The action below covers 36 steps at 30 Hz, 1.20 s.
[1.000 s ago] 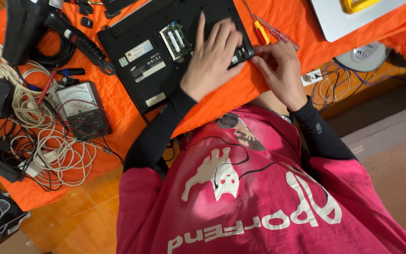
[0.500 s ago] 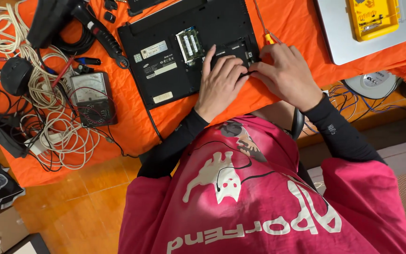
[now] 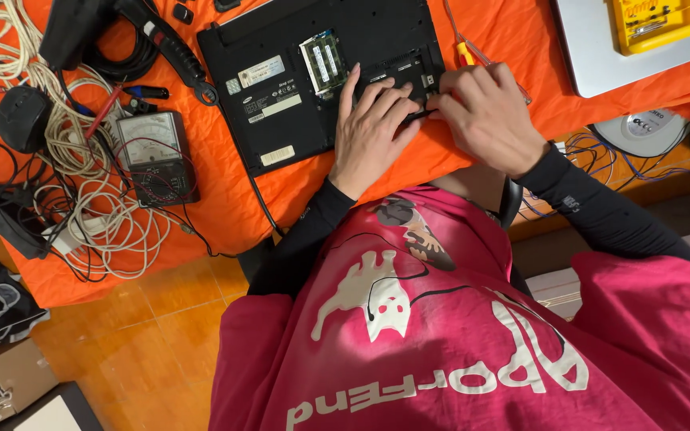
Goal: Disassembling and repairing internal components of a laptop on a workbench.
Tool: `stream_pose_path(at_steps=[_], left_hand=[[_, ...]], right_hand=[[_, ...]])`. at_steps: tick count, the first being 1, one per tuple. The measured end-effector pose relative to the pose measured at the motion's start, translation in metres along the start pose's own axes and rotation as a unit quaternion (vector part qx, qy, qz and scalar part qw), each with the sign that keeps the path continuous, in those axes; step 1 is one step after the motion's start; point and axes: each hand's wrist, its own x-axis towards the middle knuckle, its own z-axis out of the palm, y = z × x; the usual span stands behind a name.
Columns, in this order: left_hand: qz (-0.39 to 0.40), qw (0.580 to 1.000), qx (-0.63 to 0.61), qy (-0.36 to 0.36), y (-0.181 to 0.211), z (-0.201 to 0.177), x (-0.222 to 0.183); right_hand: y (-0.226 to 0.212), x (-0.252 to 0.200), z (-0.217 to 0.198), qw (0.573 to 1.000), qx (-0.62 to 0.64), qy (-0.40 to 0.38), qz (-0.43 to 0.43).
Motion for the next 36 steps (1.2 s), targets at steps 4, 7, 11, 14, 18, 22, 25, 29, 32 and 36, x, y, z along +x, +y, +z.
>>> stream_pose_path(at_steps=[4,7,11,14,18,22,25,29,32,36], left_hand=[[0.005,1.000,0.001,0.000,0.002,-0.002,-0.003],[-0.002,1.000,0.007,0.003,0.005,0.001,-0.011],[-0.065,0.998,0.003,0.026,0.014,-0.025,-0.012],[-0.159,0.983,0.030,0.088,0.014,-0.043,-0.030],[-0.244,0.957,0.080,0.138,-0.007,-0.067,-0.058],[-0.312,0.928,0.090,0.182,-0.023,-0.068,-0.082],[-0.325,0.920,0.103,0.194,-0.029,-0.064,-0.086],[-0.343,0.915,0.088,0.196,-0.034,-0.059,-0.089],[-0.344,0.915,0.099,0.187,-0.034,-0.058,-0.088],[-0.345,0.914,0.097,0.190,-0.033,-0.059,-0.090]], right_hand=[[0.005,-0.014,-0.004,0.983,0.143,0.044,0.110],[0.000,-0.019,-0.006,0.962,0.195,0.061,0.183],[-0.018,-0.009,-0.016,0.943,0.244,0.069,0.216],[-0.030,0.003,-0.020,0.940,0.245,0.085,0.222],[-0.038,0.006,-0.006,0.947,0.206,0.096,0.226],[-0.044,-0.003,0.004,0.932,0.222,0.112,0.264],[-0.050,-0.007,0.002,0.936,0.203,0.124,0.258],[-0.052,-0.013,0.004,0.952,0.164,0.112,0.233],[-0.050,-0.015,0.007,0.955,0.157,0.114,0.226],[-0.049,-0.020,0.010,0.954,0.160,0.106,0.229]])
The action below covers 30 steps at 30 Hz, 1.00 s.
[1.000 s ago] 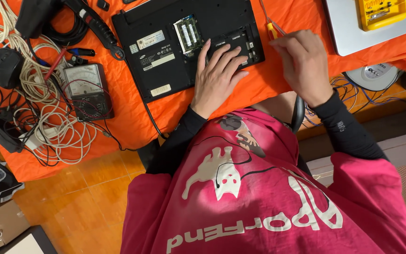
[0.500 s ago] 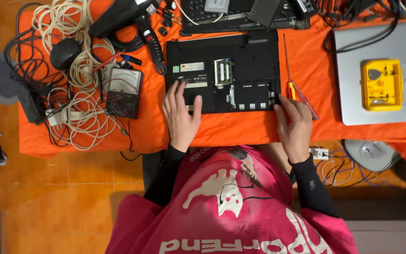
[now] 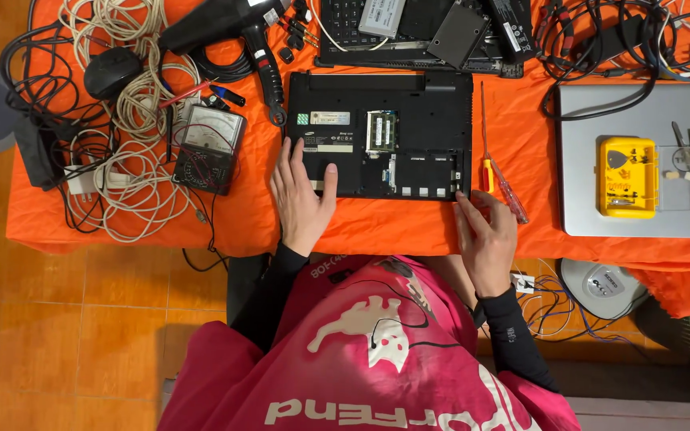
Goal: Disassembling and repairing internal components of a laptop on a workbench.
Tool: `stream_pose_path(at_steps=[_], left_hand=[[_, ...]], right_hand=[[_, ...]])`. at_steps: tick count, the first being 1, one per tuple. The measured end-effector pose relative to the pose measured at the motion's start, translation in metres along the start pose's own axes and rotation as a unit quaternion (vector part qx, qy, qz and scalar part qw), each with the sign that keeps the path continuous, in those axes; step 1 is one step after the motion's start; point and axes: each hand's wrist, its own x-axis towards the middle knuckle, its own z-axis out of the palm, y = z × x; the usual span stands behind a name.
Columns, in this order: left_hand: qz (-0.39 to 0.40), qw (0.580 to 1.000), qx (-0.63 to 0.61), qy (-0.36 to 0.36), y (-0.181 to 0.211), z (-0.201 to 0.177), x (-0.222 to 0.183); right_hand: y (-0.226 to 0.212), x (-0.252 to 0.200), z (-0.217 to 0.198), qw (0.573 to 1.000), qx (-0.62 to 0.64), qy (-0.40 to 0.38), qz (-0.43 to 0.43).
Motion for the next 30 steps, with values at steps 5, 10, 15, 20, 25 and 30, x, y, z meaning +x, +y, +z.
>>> stream_pose_path(at_steps=[5,10,15,20,25,30], left_hand=[[0.006,1.000,0.003,0.003,0.001,0.001,0.001],[0.007,1.000,0.003,0.000,-0.001,0.002,0.001],[0.012,1.000,0.012,0.002,0.000,0.001,0.001],[0.014,1.000,0.021,-0.009,0.002,0.000,0.001],[0.024,0.999,0.028,-0.003,0.001,0.002,0.000],[0.032,0.999,0.022,-0.006,0.005,-0.001,-0.001]], right_hand=[[0.006,-0.002,-0.001,1.000,0.004,-0.004,-0.012],[0.002,0.006,-0.010,1.000,-0.011,-0.015,-0.025],[0.004,0.009,-0.014,0.999,-0.012,-0.031,-0.034],[0.002,0.009,-0.016,0.999,-0.002,-0.035,-0.020],[0.004,0.009,-0.012,0.999,0.001,-0.033,-0.023],[0.004,0.005,-0.010,0.999,0.007,-0.033,-0.032]])
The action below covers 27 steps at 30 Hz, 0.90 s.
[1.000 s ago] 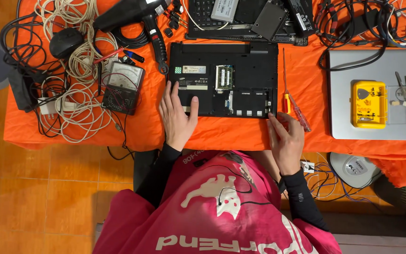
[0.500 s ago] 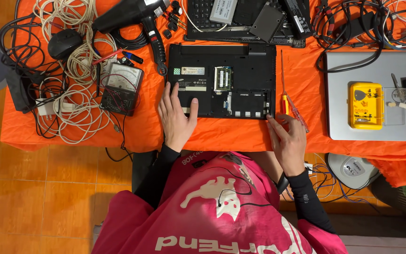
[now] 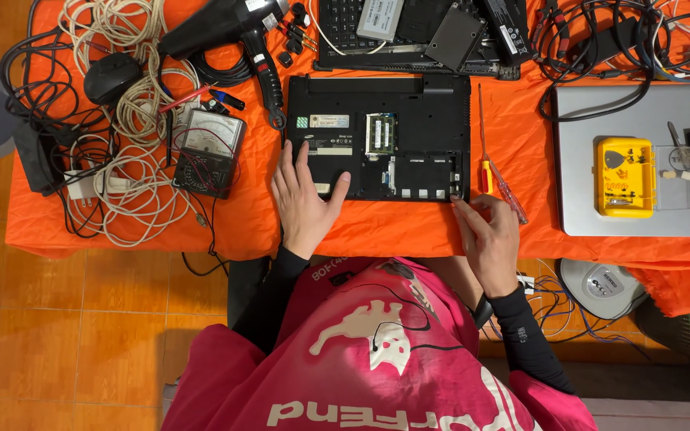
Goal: Disassembling and repairing internal components of a laptop on a workbench.
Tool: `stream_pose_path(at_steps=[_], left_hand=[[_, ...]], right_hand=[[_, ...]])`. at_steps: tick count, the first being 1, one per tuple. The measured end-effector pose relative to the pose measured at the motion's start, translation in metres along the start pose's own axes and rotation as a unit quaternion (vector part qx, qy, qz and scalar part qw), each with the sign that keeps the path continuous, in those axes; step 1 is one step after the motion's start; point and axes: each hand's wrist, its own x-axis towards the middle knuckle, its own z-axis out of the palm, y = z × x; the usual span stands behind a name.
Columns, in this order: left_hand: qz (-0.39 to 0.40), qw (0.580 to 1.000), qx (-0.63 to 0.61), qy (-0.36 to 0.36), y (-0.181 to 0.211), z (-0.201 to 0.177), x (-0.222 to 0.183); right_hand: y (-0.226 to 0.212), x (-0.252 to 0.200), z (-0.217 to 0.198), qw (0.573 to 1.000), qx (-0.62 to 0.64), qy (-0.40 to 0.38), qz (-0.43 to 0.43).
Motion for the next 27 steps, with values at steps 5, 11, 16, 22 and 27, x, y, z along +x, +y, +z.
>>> stream_pose_path(at_steps=[5,11,16,22,27], left_hand=[[0.005,1.000,0.014,0.005,-0.002,0.002,0.001],[0.004,1.000,0.018,0.003,-0.002,0.002,0.001],[0.007,1.000,0.018,0.004,-0.003,0.004,0.001],[0.005,1.000,0.017,0.000,-0.002,0.003,0.002],[0.002,1.000,0.017,-0.004,-0.001,0.002,0.001]], right_hand=[[0.004,-0.001,0.004,1.000,-0.008,0.004,0.010],[0.000,0.009,-0.005,1.000,-0.028,-0.002,-0.013],[0.002,0.007,-0.005,0.998,-0.053,-0.004,-0.030],[0.004,0.007,-0.006,0.997,-0.069,-0.001,-0.041],[0.001,0.013,-0.014,0.996,-0.072,-0.016,-0.052]])
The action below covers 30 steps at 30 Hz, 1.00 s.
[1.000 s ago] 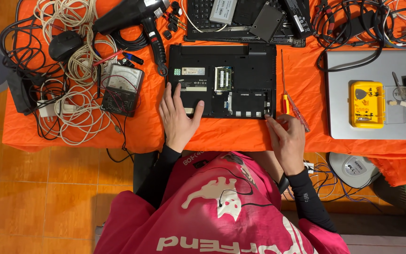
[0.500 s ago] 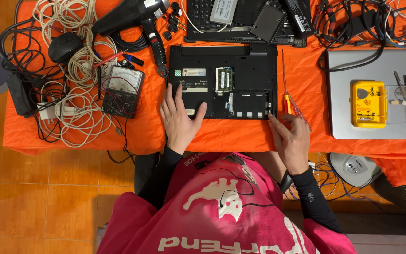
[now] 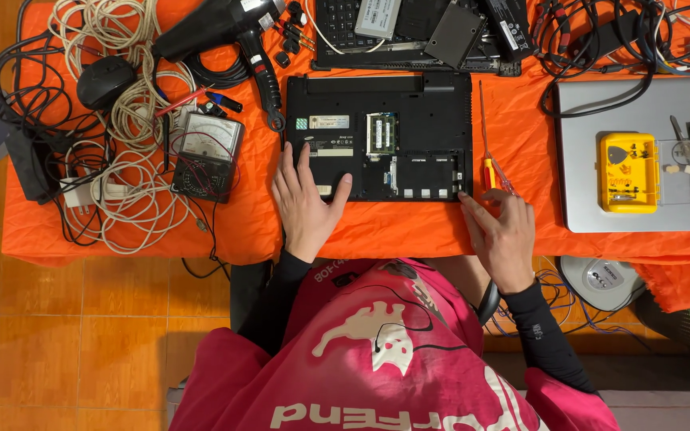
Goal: Disassembling and repairing internal components of a laptop on a workbench.
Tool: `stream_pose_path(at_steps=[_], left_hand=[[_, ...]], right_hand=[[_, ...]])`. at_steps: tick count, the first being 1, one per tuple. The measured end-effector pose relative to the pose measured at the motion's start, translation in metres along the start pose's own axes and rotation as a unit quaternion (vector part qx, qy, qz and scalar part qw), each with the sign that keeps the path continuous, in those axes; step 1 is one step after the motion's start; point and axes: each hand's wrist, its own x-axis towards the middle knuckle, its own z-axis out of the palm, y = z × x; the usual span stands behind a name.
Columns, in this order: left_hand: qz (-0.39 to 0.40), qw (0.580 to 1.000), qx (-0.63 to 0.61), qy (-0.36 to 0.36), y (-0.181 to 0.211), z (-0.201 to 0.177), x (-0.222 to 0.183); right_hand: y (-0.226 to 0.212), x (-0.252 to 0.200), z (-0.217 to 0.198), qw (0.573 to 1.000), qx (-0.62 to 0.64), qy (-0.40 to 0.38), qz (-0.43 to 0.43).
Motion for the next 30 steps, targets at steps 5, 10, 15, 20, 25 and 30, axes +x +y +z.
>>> stream_pose_path(at_steps=[5,10,15,20,25,30], left_hand=[[0.001,1.000,0.010,0.010,0.001,0.001,0.001],[0.000,1.000,0.005,0.000,0.000,0.000,0.000],[0.010,1.000,0.022,0.011,0.006,-0.005,0.001],[0.183,0.982,0.015,-0.050,0.035,-0.006,-0.002],[0.314,0.937,-0.058,-0.142,0.068,0.027,-0.007],[0.379,0.913,-0.068,-0.137,0.081,0.052,0.002]], right_hand=[[0.003,-0.001,0.004,1.000,-0.013,-0.007,-0.005],[0.002,0.000,0.002,1.000,-0.016,-0.002,-0.008],[0.006,-0.005,0.005,1.000,-0.001,0.005,-0.003],[0.007,-0.010,0.009,0.997,0.042,0.028,0.051],[0.008,-0.020,0.014,0.995,0.046,0.018,0.091],[0.014,-0.014,0.020,0.992,0.064,0.046,0.095]])
